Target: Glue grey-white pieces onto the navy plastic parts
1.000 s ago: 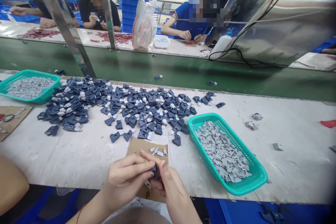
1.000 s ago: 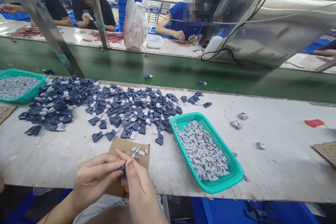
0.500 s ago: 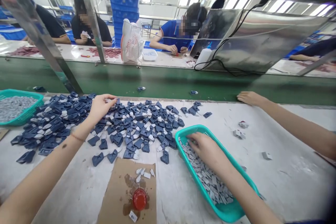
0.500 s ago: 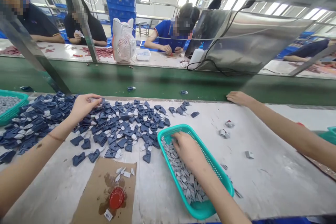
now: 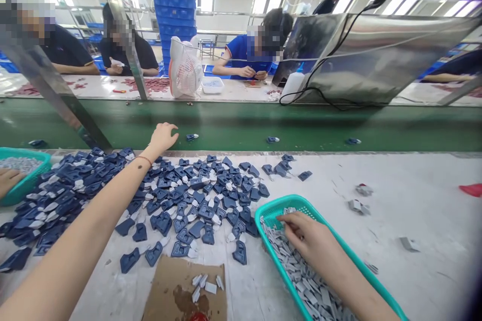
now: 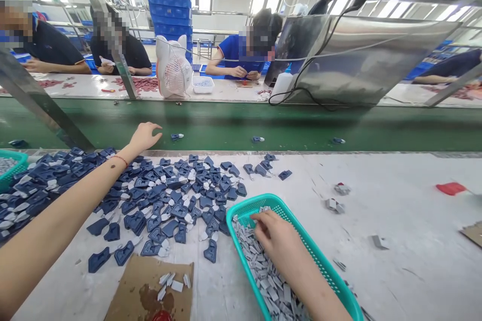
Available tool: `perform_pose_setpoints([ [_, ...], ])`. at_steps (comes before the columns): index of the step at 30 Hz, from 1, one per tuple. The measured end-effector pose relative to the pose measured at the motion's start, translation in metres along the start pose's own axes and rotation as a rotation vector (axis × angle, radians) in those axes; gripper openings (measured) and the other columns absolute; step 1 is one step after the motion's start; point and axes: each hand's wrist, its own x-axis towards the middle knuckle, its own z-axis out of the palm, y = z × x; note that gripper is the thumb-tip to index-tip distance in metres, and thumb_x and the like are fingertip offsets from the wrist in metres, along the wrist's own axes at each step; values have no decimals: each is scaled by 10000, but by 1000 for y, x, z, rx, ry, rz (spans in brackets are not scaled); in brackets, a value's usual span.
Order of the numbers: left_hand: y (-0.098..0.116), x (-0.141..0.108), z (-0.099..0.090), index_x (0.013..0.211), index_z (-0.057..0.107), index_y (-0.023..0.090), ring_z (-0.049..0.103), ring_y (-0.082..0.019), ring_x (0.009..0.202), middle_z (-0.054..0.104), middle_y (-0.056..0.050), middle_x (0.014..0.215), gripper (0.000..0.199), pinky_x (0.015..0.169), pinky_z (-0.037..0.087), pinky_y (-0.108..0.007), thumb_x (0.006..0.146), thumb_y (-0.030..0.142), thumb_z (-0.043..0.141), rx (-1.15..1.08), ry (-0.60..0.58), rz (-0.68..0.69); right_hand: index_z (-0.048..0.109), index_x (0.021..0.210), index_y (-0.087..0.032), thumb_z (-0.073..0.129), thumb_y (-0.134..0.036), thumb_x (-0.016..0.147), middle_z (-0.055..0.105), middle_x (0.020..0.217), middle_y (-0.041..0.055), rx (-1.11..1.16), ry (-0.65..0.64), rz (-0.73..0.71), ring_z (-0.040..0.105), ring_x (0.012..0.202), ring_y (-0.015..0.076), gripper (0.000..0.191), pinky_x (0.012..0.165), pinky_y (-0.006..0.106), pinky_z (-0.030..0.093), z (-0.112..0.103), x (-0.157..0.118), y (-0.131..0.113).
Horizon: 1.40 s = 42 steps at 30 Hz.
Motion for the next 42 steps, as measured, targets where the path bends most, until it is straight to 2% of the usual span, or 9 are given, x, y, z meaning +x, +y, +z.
perform_pose_setpoints([
  [3,18,10,14,1268,593,168,599,-273,1168,584,-116,1335,357,972,511,-506,943,313,624,-26,-57,90,763,922,-241,587,-362,856,776,961,99,305,69,136,741,840,302,223,714,408,614,-7,-13,-11],
  [7,28,10,25,1240,606,160,625,-257,1118,613,-111,1285,332,940,532,-484,946,314,622,-114,-104,80,809,887,-264,763,-459,762,795,992,101,664,122,355,722,988,350,236,832,447,613,-8,-47,-51],
  [10,27,1,18,1182,635,154,634,-247,1103,638,-103,1244,281,939,533,-476,943,301,628,-229,-83,25,824,772,-268,833,-463,703,792,983,115,922,78,417,705,1010,334,207,845,412,604,3,-72,-86],
  [13,26,-19,-1,1138,659,102,680,-238,1012,696,-106,1114,266,929,549,-434,888,192,670,-403,-27,-43,825,724,-257,867,-460,664,758,906,98,1044,25,426,701,854,268,216,729,343,597,24,-88,-109],
  [19,26,-105,-50,1293,583,76,724,-135,782,721,-74,965,453,847,595,-319,848,138,645,-814,23,-130,816,768,-201,881,-440,662,737,652,36,1230,-146,634,641,613,162,270,656,280,544,69,-109,-132],
  [23,28,-179,-75,1139,655,94,728,-131,763,725,-73,1007,297,855,598,-329,848,148,632,-1199,-41,-249,780,730,-170,902,-417,636,718,613,26,1295,-159,653,637,593,146,291,598,248,522,82,-118,-144],
  [26,28,-229,-84,1075,664,121,737,-154,773,737,-69,994,241,814,609,-324,839,145,623,-1331,-84,-381,750,702,-164,907,-417,626,707,597,19,1290,-161,650,620,559,133,308,566,239,509,86,-120,-148],
  [35,17,-353,-56,895,727,152,720,-182,801,742,-54,929,317,675,597,-234,648,291,871,-1414,-126,-592,745,713,-155,901,-409,641,713,616,24,1235,-149,615,607,554,111,307,559,210,498,93,-122,-150],
  [42,27,-395,-37,899,705,190,726,-154,793,774,-53,1014,209,769,586,-230,748,286,815,-1365,-142,-613,754,709,-172,897,-438,631,697,605,13,1187,-130,613,606,560,117,312,561,214,507,94,-123,-152],
])
